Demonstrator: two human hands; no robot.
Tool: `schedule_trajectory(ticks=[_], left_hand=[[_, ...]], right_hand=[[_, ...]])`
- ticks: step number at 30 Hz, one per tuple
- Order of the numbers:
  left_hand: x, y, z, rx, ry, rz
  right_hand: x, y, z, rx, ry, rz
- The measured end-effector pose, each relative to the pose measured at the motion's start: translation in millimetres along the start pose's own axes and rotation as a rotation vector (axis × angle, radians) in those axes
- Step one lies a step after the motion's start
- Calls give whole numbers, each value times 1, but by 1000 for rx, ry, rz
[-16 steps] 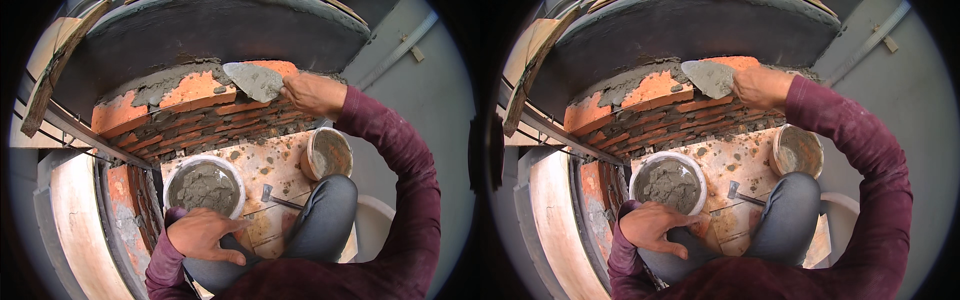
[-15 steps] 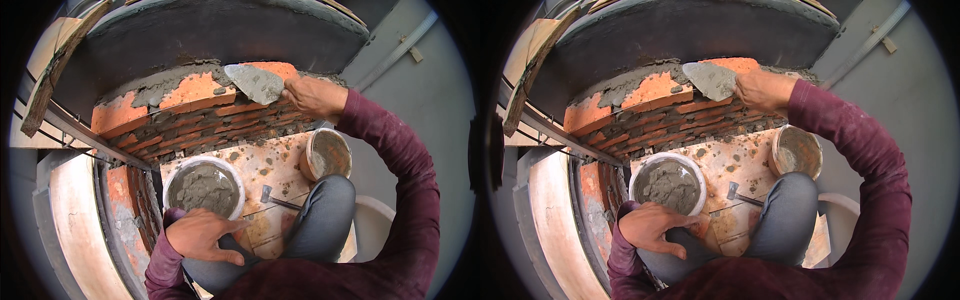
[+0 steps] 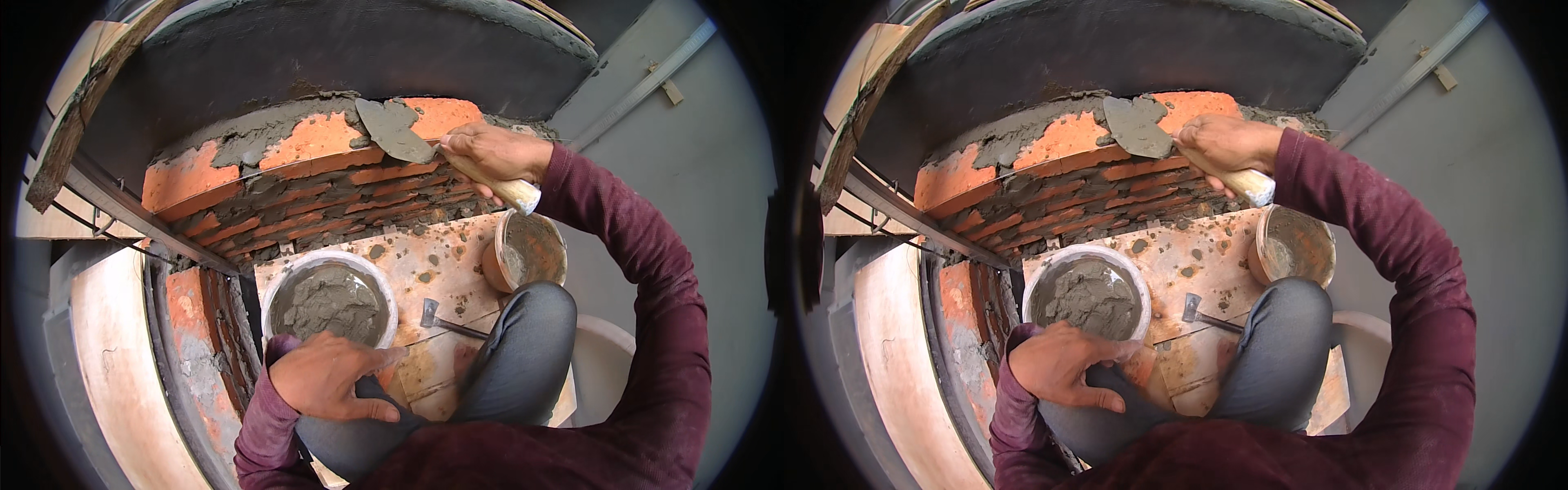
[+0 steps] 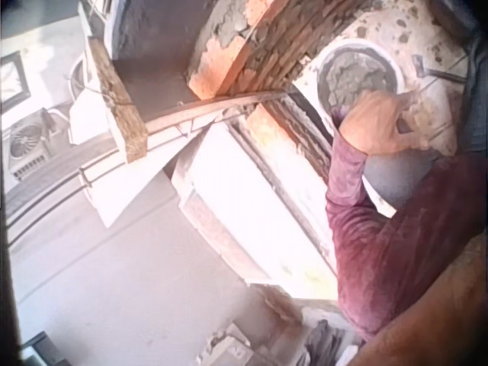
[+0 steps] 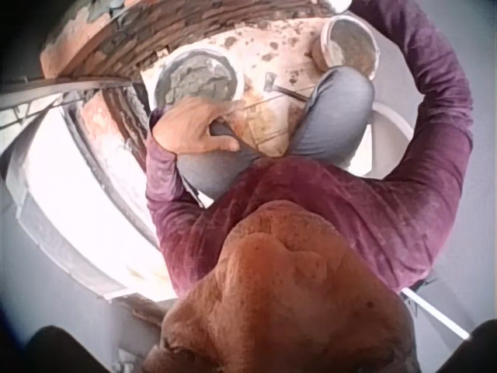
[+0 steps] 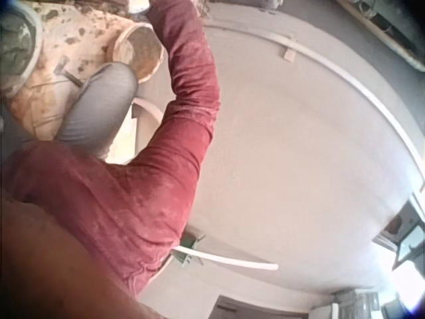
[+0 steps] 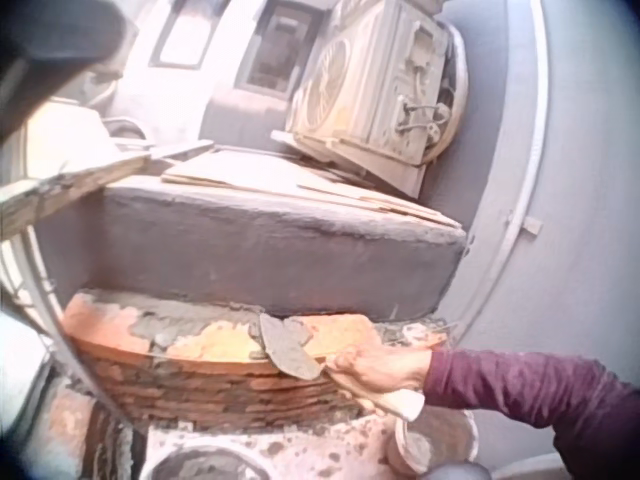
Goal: The person builds a brick wall by applying mortar with a trowel, placing bricks onto the mortar bed, and tapping them with a hammer.
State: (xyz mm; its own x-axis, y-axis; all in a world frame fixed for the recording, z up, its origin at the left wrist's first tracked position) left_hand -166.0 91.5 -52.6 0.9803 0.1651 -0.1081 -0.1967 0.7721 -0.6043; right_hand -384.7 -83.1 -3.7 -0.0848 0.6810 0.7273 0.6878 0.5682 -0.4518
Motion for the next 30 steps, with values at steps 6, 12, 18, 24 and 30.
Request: schedule_trajectory(ticks=[6,12,18,24,30], left_hand=[[7,0,3,29,-9,22],[3,0,2,14,-62,-30],[-8,1,-2,-1,-39,4],[4,1,-1,-33,-49,9],[10,0,2,21,-22,51]], right_hand=[[25,-35,12,782,-121,555],[47,-28,-2,911,-259,658],[17,5,-45,1001,-287,597],[28,-15,-1,1004,-247,548],[16,-38,63,-200,93,218]])
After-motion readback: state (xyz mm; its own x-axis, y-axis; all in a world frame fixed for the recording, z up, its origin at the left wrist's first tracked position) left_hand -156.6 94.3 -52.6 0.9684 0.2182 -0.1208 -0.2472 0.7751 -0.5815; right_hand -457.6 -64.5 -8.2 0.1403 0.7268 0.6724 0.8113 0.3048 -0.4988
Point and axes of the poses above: each hand's wrist, its own x-axis away from the middle knuckle, its own y-axis out of the palm, z = x × y, the point moved 8 cm from there along -x, towards the middle knuckle, and after that the axes turned 15 degrees about y, right-handed, at the moved point
